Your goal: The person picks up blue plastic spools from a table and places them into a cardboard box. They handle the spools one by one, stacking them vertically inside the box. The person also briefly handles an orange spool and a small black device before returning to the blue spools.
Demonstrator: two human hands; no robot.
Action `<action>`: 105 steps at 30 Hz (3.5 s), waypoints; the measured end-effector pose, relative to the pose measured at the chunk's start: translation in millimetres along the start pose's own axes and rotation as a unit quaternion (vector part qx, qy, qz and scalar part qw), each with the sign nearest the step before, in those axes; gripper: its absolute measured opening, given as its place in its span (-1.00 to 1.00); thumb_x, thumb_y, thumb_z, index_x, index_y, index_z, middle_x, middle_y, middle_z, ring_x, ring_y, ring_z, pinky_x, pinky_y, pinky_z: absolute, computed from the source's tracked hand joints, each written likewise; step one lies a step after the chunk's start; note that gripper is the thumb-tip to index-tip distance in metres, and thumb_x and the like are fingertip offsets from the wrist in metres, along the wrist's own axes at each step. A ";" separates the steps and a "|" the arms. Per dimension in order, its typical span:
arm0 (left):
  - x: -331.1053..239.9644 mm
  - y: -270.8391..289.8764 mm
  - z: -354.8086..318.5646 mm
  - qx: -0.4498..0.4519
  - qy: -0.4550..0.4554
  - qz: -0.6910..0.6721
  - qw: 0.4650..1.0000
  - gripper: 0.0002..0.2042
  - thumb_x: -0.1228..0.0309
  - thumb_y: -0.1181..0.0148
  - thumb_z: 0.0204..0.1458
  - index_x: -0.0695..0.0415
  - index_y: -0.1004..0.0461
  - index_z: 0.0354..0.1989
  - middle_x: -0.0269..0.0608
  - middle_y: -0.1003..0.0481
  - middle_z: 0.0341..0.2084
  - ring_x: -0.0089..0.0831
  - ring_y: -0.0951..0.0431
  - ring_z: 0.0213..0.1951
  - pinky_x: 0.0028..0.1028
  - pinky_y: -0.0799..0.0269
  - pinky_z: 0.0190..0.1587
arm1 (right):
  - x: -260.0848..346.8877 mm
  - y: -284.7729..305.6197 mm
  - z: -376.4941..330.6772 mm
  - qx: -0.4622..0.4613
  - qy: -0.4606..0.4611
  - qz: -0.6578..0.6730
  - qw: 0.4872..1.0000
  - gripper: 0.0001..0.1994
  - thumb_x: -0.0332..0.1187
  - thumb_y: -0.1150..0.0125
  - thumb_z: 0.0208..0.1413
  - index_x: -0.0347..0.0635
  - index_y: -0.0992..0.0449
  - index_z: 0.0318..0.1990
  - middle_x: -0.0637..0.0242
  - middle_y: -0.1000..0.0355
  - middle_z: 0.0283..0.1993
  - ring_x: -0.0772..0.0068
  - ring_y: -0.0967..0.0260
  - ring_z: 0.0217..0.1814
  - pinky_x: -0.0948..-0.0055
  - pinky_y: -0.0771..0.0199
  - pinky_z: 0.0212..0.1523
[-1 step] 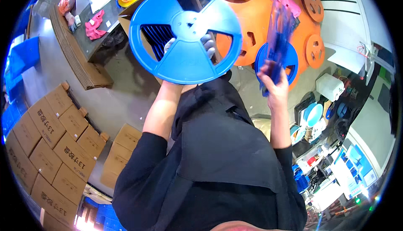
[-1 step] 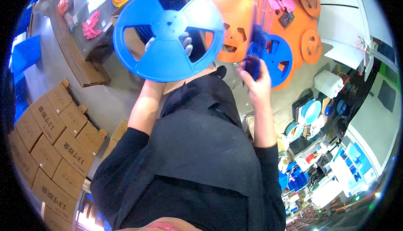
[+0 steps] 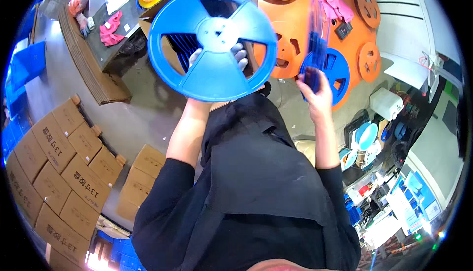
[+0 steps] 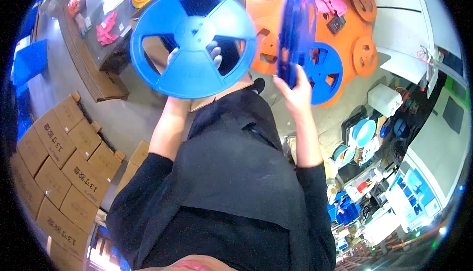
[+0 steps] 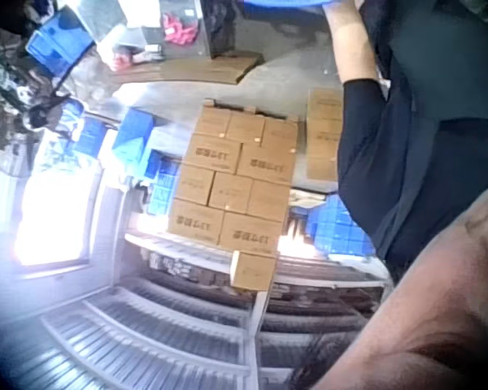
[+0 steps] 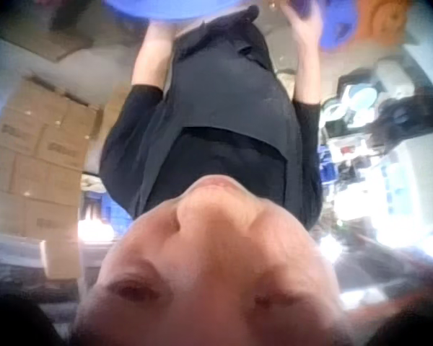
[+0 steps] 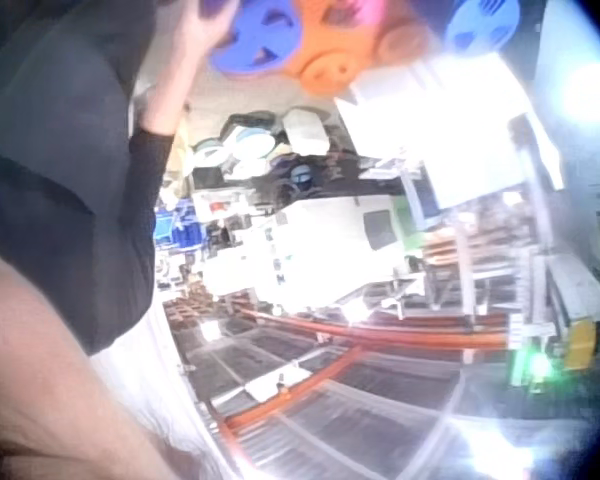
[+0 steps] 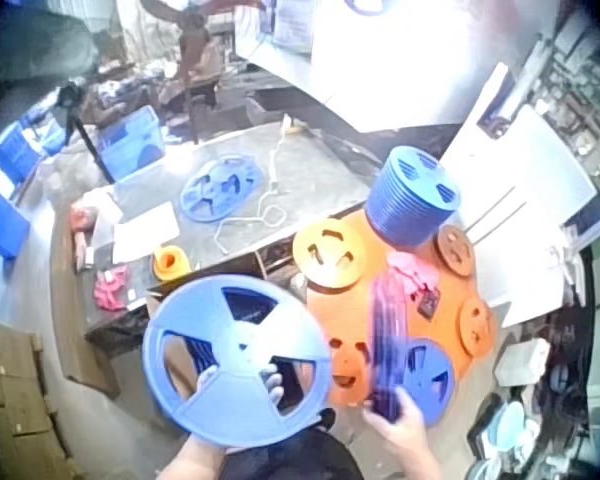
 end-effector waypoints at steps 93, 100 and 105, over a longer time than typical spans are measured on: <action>-102.3 237.1 -96.9 -0.476 -0.269 0.562 0.621 -0.52 0.26 0.18 0.29 0.23 -0.10 0.32 -0.05 -0.19 0.28 -0.28 -0.17 0.30 -0.37 -0.02 0.33 | -119.2 -233.3 101.7 0.170 0.152 -0.221 0.948 -0.54 -0.46 -0.22 0.04 -0.13 -0.38 0.15 0.22 -0.50 -0.21 0.22 -0.46 -0.23 0.34 -0.46 -0.16; 0.2 271.4 -160.5 -0.557 -0.124 0.510 0.644 -0.52 0.32 0.01 0.22 0.21 -0.18 0.29 -0.07 -0.24 0.25 -0.35 -0.21 0.27 -0.45 -0.10 0.27 | -138.8 -60.6 81.5 0.010 0.190 -0.522 0.831 -0.25 -0.39 -0.36 -0.09 -0.33 -0.14 0.28 -0.04 -0.16 0.29 -0.08 -0.08 0.34 0.11 -0.09 0.31; 6.4 252.3 -155.8 -0.541 -0.118 0.528 0.644 -0.51 0.29 -0.01 0.23 0.20 -0.18 0.30 -0.14 -0.26 0.23 -0.40 -0.21 0.25 -0.47 -0.06 0.28 | -189.5 -30.4 65.5 0.084 0.114 -0.581 0.801 -0.27 -0.36 -0.42 -0.18 -0.24 -0.25 0.22 -0.08 -0.16 0.29 -0.10 -0.15 0.27 0.08 -0.16 0.25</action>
Point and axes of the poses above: each hand's wrist, its own z-axis towards the middle knuckle, its own y-axis out of the back of the hand, x = y × z, the point moved 3 cm from there along z, towards the middle knuckle
